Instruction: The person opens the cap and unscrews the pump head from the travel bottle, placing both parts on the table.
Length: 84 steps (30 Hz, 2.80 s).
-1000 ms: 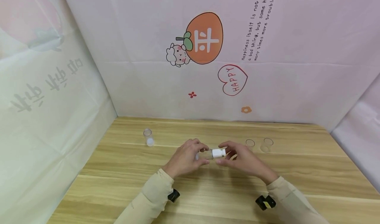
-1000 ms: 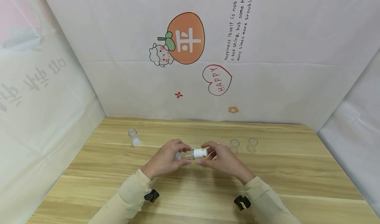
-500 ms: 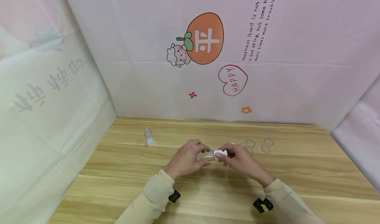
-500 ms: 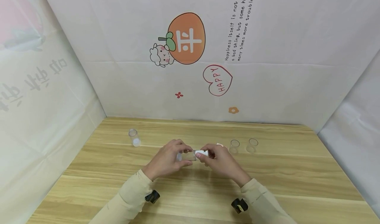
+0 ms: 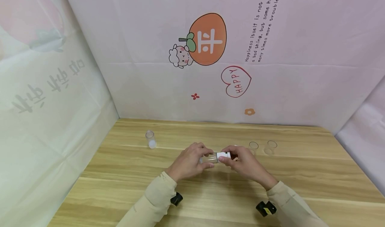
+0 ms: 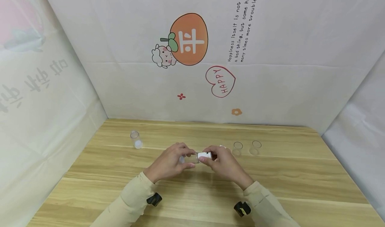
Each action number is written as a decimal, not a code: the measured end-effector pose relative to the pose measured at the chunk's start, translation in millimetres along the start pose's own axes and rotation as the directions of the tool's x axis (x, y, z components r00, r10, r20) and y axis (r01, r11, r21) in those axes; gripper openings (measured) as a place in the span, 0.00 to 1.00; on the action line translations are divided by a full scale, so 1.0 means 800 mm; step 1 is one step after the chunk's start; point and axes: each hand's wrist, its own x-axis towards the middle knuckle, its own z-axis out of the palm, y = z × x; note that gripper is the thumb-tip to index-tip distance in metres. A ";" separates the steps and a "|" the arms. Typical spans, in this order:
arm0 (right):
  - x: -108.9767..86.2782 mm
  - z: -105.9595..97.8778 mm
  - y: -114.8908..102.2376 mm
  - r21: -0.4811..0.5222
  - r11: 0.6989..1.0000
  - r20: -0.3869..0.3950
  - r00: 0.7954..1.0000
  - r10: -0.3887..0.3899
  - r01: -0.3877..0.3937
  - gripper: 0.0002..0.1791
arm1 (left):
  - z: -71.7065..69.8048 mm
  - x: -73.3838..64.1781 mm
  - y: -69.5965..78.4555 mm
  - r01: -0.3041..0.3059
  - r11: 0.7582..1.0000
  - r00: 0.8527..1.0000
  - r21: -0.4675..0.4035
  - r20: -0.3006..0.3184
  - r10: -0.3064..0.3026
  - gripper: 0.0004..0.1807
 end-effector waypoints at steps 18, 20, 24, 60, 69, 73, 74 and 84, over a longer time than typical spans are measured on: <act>-0.001 0.002 -0.001 -0.002 0.990 -0.038 0.990 -0.139 0.139 0.14 | -0.004 0.000 -0.003 0.035 0.995 0.997 -0.088 0.068 -0.029 0.21; -0.002 0.002 -0.001 -0.005 0.987 -0.039 0.986 -0.159 0.159 0.15 | -0.004 0.000 -0.003 0.033 0.995 0.997 -0.094 0.071 -0.027 0.20; -0.002 0.002 0.000 -0.013 0.982 -0.033 0.981 -0.189 0.189 0.17 | -0.003 0.001 -0.004 0.035 0.995 0.997 -0.091 0.078 -0.028 0.20; 0.001 -0.001 -0.003 0.099 0.978 0.075 0.982 0.174 -0.181 0.27 | 0.000 -0.001 0.000 -0.001 1.000 0.995 0.029 -0.101 0.004 0.19; 0.001 -0.003 -0.006 0.081 0.991 0.049 0.993 0.105 -0.109 0.16 | -0.001 -0.002 -0.001 0.010 1.000 0.997 -0.003 -0.078 -0.010 0.20; 0.000 -0.004 -0.007 0.057 0.996 0.032 0.997 0.065 -0.067 0.15 | -0.003 -0.003 -0.002 0.025 0.999 0.999 -0.040 -0.045 -0.027 0.20; 0.000 -0.004 -0.006 0.055 0.997 0.032 0.998 0.051 -0.053 0.15 | -0.004 -0.003 -0.001 0.028 0.999 0.999 -0.047 -0.038 -0.030 0.20; 0.001 -0.002 0.003 0.066 0.993 0.022 0.995 -0.096 0.094 0.13 | -0.005 -0.001 -0.005 0.054 0.991 0.998 -0.125 0.022 -0.052 0.20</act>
